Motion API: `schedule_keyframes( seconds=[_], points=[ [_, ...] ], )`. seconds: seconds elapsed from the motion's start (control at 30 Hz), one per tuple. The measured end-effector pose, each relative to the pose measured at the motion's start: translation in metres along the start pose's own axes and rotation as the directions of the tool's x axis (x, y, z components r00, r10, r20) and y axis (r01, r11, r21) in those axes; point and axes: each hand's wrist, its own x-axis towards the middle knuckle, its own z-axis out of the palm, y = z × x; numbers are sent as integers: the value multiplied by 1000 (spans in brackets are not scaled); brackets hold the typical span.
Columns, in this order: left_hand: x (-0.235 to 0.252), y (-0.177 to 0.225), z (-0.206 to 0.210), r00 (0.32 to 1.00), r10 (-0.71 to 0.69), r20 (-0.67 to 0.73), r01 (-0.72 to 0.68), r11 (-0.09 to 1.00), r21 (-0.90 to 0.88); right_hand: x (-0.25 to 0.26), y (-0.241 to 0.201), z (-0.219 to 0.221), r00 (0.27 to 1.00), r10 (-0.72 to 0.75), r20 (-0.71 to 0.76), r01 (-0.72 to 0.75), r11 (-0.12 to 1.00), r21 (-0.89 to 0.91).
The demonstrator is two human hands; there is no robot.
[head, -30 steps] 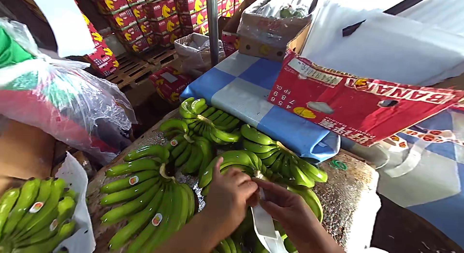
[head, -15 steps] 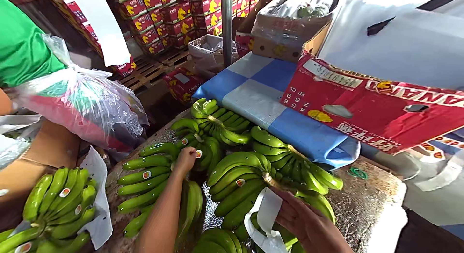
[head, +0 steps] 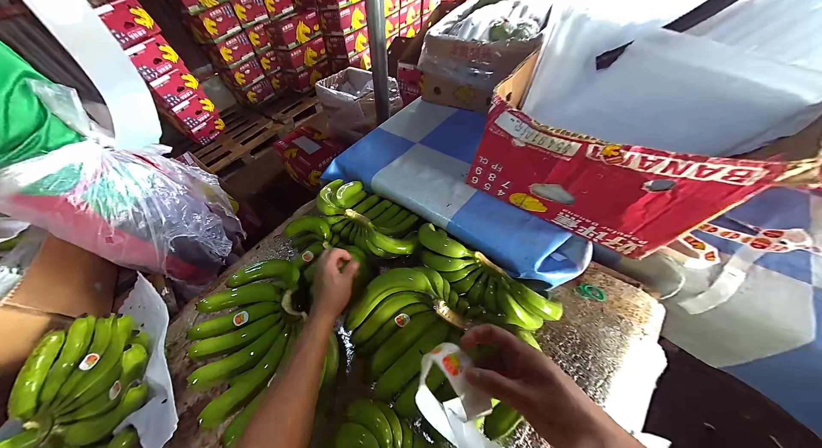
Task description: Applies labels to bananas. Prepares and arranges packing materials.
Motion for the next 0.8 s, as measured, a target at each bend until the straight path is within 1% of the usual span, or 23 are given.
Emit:
schedule_keyframes(
  seconds=[0.03, 0.07, 0.1, 0.13, 0.17, 0.2, 0.23, 0.27, 0.3, 0.37, 0.4, 0.43, 0.47, 0.5, 0.53, 0.57, 0.6, 0.63, 0.67, 0.7, 0.73, 0.77, 0.8],
  points=[
    [-20, 27, 2, 984, 141, 107, -125, 982, -141, -2, -3, -7, 995, -32, 96, 33, 999, -13],
    [-41, 52, 6, 931, 284, 231, -208, 930, -304, -3, -9, -14, 985, -60, 163, 64, 998, -23],
    [-60, 72, 11, 850, 409, 333, -239, 862, -448, -4, -15, -21, 976, -84, 201, 94, 995, -38],
    [-78, 89, 15, 772, 491, 403, -221, 803, -554, -5, -20, -28, 971, -108, 215, 123, 990, -61],
    [-91, 102, 19, 728, 522, 444, -170, 765, -621, -7, -26, -34, 969, -128, 209, 147, 986, -77],
    [-102, 112, 20, 721, 512, 467, -104, 746, -658, -10, -31, -39, 973, -140, 182, 157, 984, -85],
    [-111, 120, 21, 740, 479, 472, -40, 732, -681, -14, -35, -42, 980, -146, 137, 159, 983, -88],
    [-118, 126, 22, 775, 434, 460, 9, 720, -694, -19, -36, -44, 984, -156, 83, 164, 981, -102],
    [-124, 130, 26, 815, 388, 430, 33, 711, -703, -24, -36, -45, 986, -169, 14, 169, 974, -150],
    [-134, 134, 38, 895, 310, 322, 0, 720, -694, -29, -31, -51, 971, -208, -120, 151, 918, -368],
    [-139, 133, 44, 927, 282, 246, -58, 757, -650, -27, -25, -60, 960, -230, -159, 127, 865, -486],
    [-143, 132, 49, 953, 256, 165, -124, 821, -557, -20, -20, -71, 959, -222, -176, 85, 817, -570],
    [-144, 130, 52, 970, 226, 87, -171, 892, -419, -9, -18, -84, 969, -174, -173, 28, 778, -627],
    [-142, 127, 54, 980, 196, 26, -182, 946, -268, 7, -17, -97, 980, -110, -167, -33, 734, -679],
    [-136, 126, 54, 990, 140, 13, -137, 981, -139, 25, -17, -107, 986, -38, -163, -93, 685, -722],
    [-127, 128, 52, 997, 48, 54, -47, 998, -29, 44, -17, -115, 988, 22, -153, -131, 642, -755],
    [-115, 130, 52, 991, -59, 123, 49, 996, 81, 65, -15, -121, 988, 74, -136, -153, 597, -787],
    [-103, 133, 58, 973, -143, 180, 105, 973, 205, 85, -13, -126, 987, 123, -101, -152, 551, -821],
    [-92, 136, 67, 952, -202, 230, 111, 929, 353, 105, -9, -130, 986, 159, -55, -129, 506, -853],
    [-86, 141, 78, 933, -231, 277, 69, 868, 491, 122, -2, -134, 982, 189, -6, -97, 474, -875],
    [-81, 145, 90, 923, -223, 315, -7, 806, 592, 136, 4, -136, 977, 213, 30, -73, 458, -886],
    [-77, 152, 100, 916, -197, 351, -86, 757, 648, 146, 6, -133, 971, 233, 46, -64, 442, -895],
    [-73, 160, 106, 900, -186, 393, -155, 707, 690, 151, 6, -129, 970, 244, 24, -87, 433, -897]
  ],
)
